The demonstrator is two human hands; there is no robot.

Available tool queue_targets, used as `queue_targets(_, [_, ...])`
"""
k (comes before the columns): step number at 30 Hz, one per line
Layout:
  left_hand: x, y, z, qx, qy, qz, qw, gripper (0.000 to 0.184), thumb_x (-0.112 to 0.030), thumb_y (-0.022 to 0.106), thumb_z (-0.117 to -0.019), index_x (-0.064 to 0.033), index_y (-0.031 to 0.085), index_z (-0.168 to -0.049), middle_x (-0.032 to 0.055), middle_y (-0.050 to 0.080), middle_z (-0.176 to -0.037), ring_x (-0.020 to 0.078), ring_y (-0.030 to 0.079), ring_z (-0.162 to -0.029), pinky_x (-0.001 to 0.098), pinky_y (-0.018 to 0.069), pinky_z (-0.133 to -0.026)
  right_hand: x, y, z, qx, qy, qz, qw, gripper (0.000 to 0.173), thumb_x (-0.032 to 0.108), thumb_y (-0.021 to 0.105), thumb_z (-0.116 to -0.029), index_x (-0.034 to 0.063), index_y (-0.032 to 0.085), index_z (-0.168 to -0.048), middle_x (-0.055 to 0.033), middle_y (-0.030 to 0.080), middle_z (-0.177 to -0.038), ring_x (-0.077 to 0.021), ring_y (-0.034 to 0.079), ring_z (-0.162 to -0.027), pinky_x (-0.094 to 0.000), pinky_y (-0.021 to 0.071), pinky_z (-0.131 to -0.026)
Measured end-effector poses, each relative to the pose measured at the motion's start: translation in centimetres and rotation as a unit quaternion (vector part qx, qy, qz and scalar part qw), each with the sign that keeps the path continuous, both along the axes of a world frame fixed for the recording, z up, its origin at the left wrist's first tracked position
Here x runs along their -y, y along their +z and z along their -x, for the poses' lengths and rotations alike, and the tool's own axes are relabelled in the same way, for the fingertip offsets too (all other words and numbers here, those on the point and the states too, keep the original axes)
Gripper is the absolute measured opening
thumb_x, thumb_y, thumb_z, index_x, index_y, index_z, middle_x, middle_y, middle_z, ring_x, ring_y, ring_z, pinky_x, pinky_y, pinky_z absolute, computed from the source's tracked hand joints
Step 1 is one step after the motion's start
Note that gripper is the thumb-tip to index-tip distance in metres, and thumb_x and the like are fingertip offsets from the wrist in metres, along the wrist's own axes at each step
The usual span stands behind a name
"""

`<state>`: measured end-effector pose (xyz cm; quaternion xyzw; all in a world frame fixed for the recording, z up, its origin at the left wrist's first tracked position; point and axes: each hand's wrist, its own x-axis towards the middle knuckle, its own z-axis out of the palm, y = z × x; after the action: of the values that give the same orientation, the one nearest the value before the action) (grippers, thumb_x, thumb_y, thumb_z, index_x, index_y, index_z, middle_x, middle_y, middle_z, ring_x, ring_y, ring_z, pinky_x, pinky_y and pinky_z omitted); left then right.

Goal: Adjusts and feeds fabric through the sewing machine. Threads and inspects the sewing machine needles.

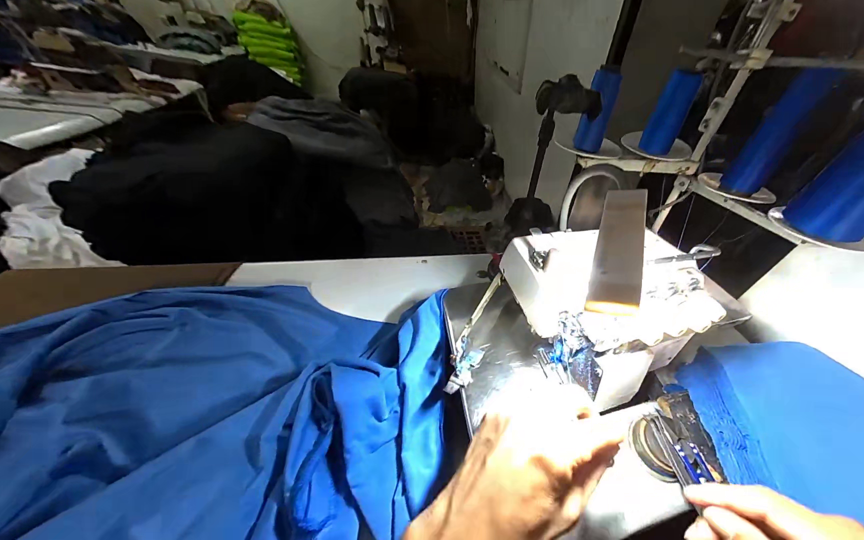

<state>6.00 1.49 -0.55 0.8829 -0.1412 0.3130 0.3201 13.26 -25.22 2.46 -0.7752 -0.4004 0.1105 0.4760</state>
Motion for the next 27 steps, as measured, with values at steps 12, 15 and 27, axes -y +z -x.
queue_targets(12, [-1.7, -1.1, 0.1, 0.001, 0.173, 0.119, 0.978, 0.004, -0.027, 0.072, -0.0833, -0.0246, 0.07, -0.082, -0.0165, 0.055, -0.075, -0.0054, 0.049, -0.063, 0.0146, 0.0404, -0.052, 0.0, -3.5, -2.0, 0.229, -0.122, 0.296, 0.919, 0.037, 0.033, 0.067, -0.0974, 0.0014, 0.068, -0.116, -0.011, 0.067, -0.088, -0.0224, 0.064, -0.068, -0.0397, 0.0556, -0.059])
queue_targets(15, [-1.6, -1.1, 0.1, 0.004, 0.176, 0.121, 0.977, 0.003, -0.027, 0.072, -0.083, -0.0248, 0.071, -0.082, -0.0168, 0.056, -0.076, -0.0053, 0.051, -0.066, 0.0146, 0.0418, -0.054, -0.2, -4.5, -2.0, 0.271, -0.133, 0.317, 0.899, 0.03, 0.025, 0.066, -0.0945, 0.0012, 0.068, -0.112, -0.0162, 0.067, -0.096, -0.0299, 0.068, -0.078, -0.0433, 0.0582, -0.065])
queue_targets(27, [-1.4, -1.3, 0.0, -0.005, 0.169, 0.149, 0.974, 0.006, -0.027, 0.069, -0.0829, -0.0214, 0.073, -0.083, -0.0128, 0.061, -0.076, -0.0026, 0.053, -0.063, 0.0167, 0.0443, -0.053, 0.1, -5.5, -2.2, 0.281, -0.188, 0.28, 0.899, 0.026, 0.025, 0.072, -0.0874, 0.0066, 0.072, -0.105, -0.0152, 0.066, -0.103, -0.0328, 0.067, -0.095, -0.0448, 0.0584, -0.079])
